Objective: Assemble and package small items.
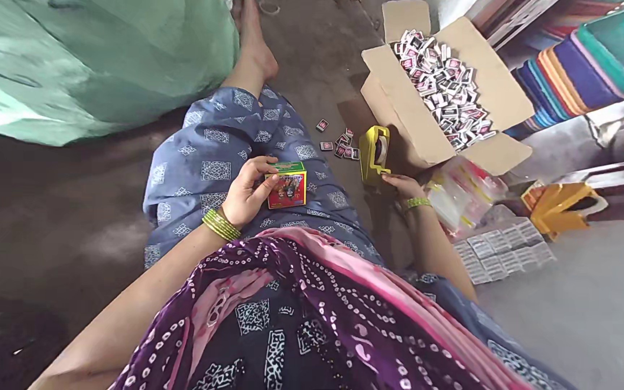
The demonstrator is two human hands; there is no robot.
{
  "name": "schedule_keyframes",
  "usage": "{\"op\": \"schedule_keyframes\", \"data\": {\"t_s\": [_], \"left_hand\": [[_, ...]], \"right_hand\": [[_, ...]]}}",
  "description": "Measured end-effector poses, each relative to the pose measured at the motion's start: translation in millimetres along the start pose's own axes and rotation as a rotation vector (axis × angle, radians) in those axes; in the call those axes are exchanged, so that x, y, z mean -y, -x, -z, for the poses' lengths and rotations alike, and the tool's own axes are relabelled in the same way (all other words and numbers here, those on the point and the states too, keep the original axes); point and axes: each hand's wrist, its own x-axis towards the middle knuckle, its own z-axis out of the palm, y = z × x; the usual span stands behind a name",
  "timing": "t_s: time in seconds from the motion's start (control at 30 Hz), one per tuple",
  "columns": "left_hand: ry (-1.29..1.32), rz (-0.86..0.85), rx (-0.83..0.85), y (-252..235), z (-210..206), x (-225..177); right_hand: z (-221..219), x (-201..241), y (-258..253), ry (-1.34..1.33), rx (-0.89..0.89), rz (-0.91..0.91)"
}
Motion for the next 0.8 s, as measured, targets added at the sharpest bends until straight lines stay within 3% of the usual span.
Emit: {"op": "schedule_keyframes", "data": {"t_s": [0.27,0.4,0.47,0.6,0.7,0.8], "left_hand": [[0.009,-0.034,-0.009,2,0,-1],[0.003,-0.039,-0.017,1,-1,-2],[-0.016,-0.034,-0.014,0,0,-2],[-0.037,-0.057,-0.030,-1,0,-2],[-0.029,-0.048,-0.038,-5,-2,-1],[-0.007,-0.044,-0.033,-6,-2,0]], "right_hand": [[-18,-3,6,0.087,-0.108,0.083],[-17,5,10,0.512,-0.151,0.096],[-18,7,14,0.602,-0.112,0.115],[-37,32,35,0.207,0.061,0.488],[-69,77,81,-0.192,0.280,0.622],[-101,114,123,-0.317,0.511,0.730]]}}
